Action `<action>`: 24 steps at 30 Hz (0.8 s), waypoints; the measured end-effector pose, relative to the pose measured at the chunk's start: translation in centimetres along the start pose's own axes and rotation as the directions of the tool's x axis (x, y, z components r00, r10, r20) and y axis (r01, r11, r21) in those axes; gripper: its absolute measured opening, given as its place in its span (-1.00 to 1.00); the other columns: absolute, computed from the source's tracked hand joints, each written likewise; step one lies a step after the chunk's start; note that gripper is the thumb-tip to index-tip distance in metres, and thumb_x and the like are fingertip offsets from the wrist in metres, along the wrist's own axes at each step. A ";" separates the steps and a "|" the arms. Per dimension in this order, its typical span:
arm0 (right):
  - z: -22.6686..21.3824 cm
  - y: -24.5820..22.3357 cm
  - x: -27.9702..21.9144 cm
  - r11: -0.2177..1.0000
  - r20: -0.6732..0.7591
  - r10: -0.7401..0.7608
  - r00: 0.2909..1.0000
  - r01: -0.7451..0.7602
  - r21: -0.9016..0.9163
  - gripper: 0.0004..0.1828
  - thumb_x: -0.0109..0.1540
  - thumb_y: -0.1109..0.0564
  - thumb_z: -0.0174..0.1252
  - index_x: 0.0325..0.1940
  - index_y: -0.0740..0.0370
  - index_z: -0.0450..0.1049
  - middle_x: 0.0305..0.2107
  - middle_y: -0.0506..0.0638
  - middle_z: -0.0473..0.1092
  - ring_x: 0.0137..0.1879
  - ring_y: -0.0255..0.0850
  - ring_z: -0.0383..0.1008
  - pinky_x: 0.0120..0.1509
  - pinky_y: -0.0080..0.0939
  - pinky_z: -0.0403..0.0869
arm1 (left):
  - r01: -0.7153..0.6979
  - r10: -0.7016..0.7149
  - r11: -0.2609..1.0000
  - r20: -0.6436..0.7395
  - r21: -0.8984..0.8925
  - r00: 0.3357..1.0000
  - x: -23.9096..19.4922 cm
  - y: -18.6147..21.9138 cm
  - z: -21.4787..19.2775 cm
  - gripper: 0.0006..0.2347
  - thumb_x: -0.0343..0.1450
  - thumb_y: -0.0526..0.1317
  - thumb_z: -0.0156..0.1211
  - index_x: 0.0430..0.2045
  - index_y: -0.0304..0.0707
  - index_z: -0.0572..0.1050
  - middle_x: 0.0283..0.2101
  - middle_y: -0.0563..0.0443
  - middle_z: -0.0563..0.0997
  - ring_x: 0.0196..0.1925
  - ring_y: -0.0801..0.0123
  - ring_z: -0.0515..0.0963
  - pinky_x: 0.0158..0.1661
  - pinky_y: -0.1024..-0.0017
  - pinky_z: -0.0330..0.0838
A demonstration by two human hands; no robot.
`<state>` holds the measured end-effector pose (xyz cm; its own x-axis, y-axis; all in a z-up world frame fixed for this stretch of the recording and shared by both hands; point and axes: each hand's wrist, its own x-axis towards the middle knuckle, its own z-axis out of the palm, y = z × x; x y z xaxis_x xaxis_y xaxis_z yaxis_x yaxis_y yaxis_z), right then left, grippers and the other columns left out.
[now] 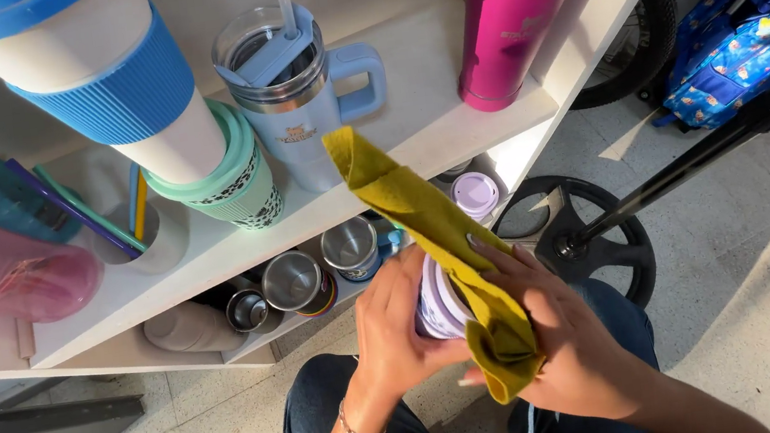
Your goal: Cleaning a purple reusable cup with a yellow cloth at a checkout counter in a gift shop
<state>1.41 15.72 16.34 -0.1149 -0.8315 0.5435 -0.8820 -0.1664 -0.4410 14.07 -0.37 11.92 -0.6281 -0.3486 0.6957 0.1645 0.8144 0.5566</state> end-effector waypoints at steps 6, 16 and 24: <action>-0.1 0.9 -0.4 0.953 -0.055 0.029 0.998 -0.011 0.304 -0.22 0.33 -0.15 -0.06 0.36 0.60 0.07 0.36 0.49 0.14 0.53 0.36 0.18 0.64 0.19 0.21 | 0.078 -0.077 0.997 0.061 -0.015 0.995 1.1 1.7 -0.4 -0.22 0.32 0.35 0.08 0.17 -0.44 0.36 0.18 -0.21 0.57 0.03 0.02 0.67 0.03 0.13 0.56; -2.4 3.9 -0.2 0.819 -0.244 -0.284 0.927 0.367 0.441 -0.76 0.24 0.09 0.22 -0.35 0.28 0.36 -0.45 0.13 0.61 0.00 0.20 0.67 0.19 0.25 0.65 | 0.462 0.005 0.393 0.505 -0.795 0.863 -4.7 -3.3 4.4 -0.63 0.39 -0.06 0.38 -0.01 -0.28 0.54 0.08 -0.11 0.62 0.12 0.10 0.63 0.17 0.23 0.58; -3.1 2.6 0.3 0.993 -0.207 0.104 0.973 -0.111 -0.025 -0.43 0.29 -0.17 0.00 -0.03 0.48 0.38 0.03 0.29 0.49 0.13 0.10 0.60 0.17 -0.11 0.54 | 0.323 -0.311 0.931 0.093 -0.170 0.946 3.3 4.7 1.7 -0.31 0.17 0.12 0.37 0.13 -0.33 0.40 0.02 -0.11 0.66 -0.05 0.18 0.69 -0.02 0.32 0.51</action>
<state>-2.30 16.70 17.57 -0.2978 -0.7166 0.6307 -0.8747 -0.0598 -0.4810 11.46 3.06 16.06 -0.7158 -0.5399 0.4429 0.0797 0.5669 0.8199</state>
